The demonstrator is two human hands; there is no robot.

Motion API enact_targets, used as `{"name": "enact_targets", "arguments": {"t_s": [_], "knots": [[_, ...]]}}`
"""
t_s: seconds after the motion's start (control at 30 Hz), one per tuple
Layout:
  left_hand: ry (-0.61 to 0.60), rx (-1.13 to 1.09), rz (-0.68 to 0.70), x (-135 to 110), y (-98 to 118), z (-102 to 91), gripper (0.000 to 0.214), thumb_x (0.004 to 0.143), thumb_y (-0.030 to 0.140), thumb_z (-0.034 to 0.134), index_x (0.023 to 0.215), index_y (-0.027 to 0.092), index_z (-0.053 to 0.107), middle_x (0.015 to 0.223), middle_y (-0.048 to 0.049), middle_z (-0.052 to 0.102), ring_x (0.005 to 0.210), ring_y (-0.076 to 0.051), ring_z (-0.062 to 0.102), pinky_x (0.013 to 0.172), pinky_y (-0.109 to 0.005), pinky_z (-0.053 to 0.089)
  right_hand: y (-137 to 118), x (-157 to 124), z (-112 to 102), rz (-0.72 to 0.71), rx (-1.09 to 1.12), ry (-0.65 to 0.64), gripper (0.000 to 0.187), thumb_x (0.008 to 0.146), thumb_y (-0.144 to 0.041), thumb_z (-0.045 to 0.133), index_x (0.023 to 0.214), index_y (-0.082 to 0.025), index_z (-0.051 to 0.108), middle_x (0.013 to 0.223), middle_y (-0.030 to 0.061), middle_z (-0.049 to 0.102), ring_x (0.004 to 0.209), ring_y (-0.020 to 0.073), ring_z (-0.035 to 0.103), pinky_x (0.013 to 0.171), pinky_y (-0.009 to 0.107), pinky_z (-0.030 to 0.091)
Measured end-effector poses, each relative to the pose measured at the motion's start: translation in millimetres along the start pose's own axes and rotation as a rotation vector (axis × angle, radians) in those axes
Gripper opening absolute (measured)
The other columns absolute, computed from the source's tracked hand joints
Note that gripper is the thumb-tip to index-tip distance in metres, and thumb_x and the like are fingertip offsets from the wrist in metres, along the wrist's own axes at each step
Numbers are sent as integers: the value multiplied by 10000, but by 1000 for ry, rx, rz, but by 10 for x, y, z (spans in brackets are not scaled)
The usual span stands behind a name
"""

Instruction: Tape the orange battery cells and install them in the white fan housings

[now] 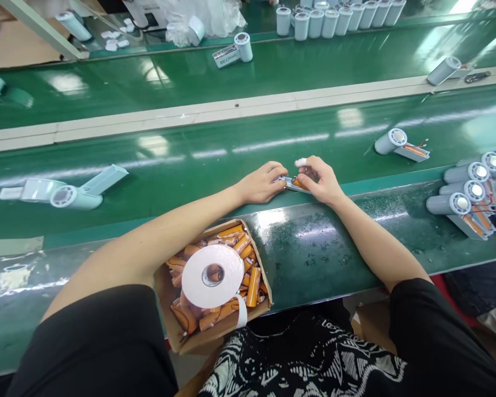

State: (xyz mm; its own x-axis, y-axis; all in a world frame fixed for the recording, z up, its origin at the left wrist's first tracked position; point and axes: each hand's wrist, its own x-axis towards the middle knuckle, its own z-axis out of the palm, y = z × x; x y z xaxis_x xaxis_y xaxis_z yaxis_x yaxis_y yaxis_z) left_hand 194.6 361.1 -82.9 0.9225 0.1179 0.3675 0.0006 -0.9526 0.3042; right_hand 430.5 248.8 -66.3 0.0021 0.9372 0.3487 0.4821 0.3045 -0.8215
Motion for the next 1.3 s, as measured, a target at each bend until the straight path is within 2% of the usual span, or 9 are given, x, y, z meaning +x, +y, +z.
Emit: {"name": "enact_targets", "arguments": {"t_s": [0.13, 0.4, 0.53, 0.7, 0.8, 0.9, 1.07, 1.17, 1.3], "knots": [[6, -17, -1, 68, 14, 28, 294, 1120, 354, 417, 1091, 237, 685, 1288, -161, 645, 1291, -317, 550, 1145, -582, 503, -26, 36, -124, -180, -250, -207, 387, 1047, -589, 626, 1052, -255, 823, 1106, 97, 789, 1054, 289, 696, 995, 461, 550], [-67, -102, -18, 122, 42, 29, 370, 1121, 445, 432, 1073, 245, 740, 1242, -148, 646, 1339, -327, 539, 1186, -544, 477, -123, -39, -210, -263, -560, -402, 415, 1149, -451, 464, 1169, -259, 831, 1222, 110, 771, 1120, 300, 648, 978, 459, 545], [-63, -130, 28, 223, 1, 49, 353, 1115, 424, 461, 1044, 235, 751, 1251, -151, 665, 1324, -326, 561, 1195, -536, 479, -281, -12, -275, -275, -781, -518, 348, 1121, -482, 546, 1184, -268, 813, 1242, 113, 756, 1180, 323, 621, 878, 418, 532], [-164, 24, 86, 307, 137, -288, 346, 1133, 348, 445, 1211, 185, 741, 1390, -162, 675, 1376, -301, 574, 1217, -497, 481, -566, 58, -310, -226, -1042, -709, 360, 1118, -414, 529, 1320, -224, 759, 1344, 151, 719, 1175, 306, 660, 824, 352, 505], [-120, 103, -118, -85, 575, -779, 367, 1116, 314, 525, 1427, 164, 648, 1450, -161, 681, 1401, -294, 588, 1214, -482, 486, -549, 26, -370, -145, -1041, -702, 394, 1125, -387, 487, 1370, -205, 736, 1364, 145, 737, 1070, 278, 727, 777, 334, 507], [-8, 113, -333, -774, 1328, -1187, 321, 1138, 366, 526, 1351, 185, 684, 1287, -118, 765, 1198, -243, 702, 1064, -408, 576, -363, -11, -414, -89, -977, -519, 390, 1120, -367, 484, 1347, -209, 759, 1366, 124, 777, 1065, 289, 759, 752, 344, 510], [-129, 238, -374, -1695, 2341, -1290, 376, 1042, 398, 695, 1345, 175, 711, 1407, -128, 739, 1343, -331, 647, 1144, -513, 571, -207, 13, -435, 21, -947, -343, 379, 1079, -342, 510, 1174, -180, 840, 1249, 155, 820, 1061, 316, 761, 791, 383, 525], [-139, 362, -403, -1833, 2558, -1191, 417, 974, 168, 698, 1389, 141, 680, 1486, -148, 693, 1434, -383, 574, 1166, -566, 574, -500, -1, -477, 4, -995, -318, 388, 1047, -426, 572, 1099, -171, 860, 1239, 190, 809, 1108, 361, 730, 858, 443, 534], [194, 463, -403, -1782, 2761, -1163, 356, 948, 146, 729, 1296, 183, 664, 1283, -127, 769, 1468, -427, 540, 1172, -694, 558, -1391, -326, -324, 45, -618, -253, 468, 1037, -586, 611, 1124, -188, 843, 1001, 136, 824, 895, 281, 733, 788, 398, 537]]}}
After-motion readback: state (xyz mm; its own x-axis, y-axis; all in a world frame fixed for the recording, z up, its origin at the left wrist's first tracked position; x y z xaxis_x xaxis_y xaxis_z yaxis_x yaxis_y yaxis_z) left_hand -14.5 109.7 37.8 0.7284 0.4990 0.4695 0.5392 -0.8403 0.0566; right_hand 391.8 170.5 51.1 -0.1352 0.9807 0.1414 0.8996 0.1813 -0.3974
